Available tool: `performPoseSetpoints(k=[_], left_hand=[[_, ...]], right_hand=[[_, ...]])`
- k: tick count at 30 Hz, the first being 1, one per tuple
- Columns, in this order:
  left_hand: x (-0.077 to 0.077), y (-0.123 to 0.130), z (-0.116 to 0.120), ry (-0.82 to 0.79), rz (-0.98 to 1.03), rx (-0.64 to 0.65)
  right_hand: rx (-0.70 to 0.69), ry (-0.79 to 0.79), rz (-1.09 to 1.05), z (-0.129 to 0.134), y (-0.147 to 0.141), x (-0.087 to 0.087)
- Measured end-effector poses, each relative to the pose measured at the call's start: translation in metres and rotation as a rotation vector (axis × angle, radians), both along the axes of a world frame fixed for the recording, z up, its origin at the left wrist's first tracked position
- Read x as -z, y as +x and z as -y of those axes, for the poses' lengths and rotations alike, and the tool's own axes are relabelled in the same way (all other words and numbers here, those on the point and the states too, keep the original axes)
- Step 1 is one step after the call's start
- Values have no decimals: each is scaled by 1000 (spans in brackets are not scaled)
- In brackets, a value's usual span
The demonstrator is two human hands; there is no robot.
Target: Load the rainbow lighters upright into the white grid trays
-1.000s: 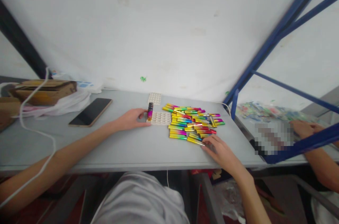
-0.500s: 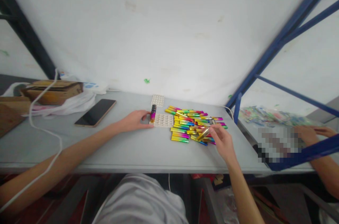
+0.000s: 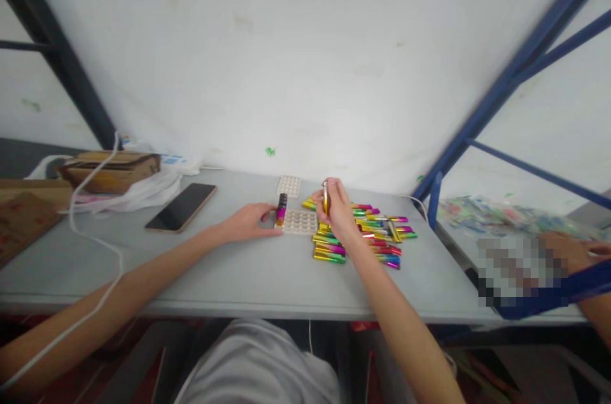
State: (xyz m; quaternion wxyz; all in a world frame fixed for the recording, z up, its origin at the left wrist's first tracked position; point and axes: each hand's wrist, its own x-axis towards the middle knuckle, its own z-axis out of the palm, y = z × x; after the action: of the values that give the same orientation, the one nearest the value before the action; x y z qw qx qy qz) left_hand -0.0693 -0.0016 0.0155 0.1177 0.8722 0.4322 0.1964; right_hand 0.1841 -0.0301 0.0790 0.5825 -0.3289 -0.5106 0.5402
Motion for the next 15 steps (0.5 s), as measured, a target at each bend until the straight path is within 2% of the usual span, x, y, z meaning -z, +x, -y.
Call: performPoseSetpoints(k=[6, 12, 15], left_hand=[[-1, 1, 2, 7, -2, 1], [-4, 2, 4, 8, -9, 1], [-2, 1, 2, 10, -9, -1]], right_hand=[[-206, -126, 135, -2, -31, 27], [-160, -114, 147, 0, -40, 39], [-133, -178, 164, -1, -41, 41]])
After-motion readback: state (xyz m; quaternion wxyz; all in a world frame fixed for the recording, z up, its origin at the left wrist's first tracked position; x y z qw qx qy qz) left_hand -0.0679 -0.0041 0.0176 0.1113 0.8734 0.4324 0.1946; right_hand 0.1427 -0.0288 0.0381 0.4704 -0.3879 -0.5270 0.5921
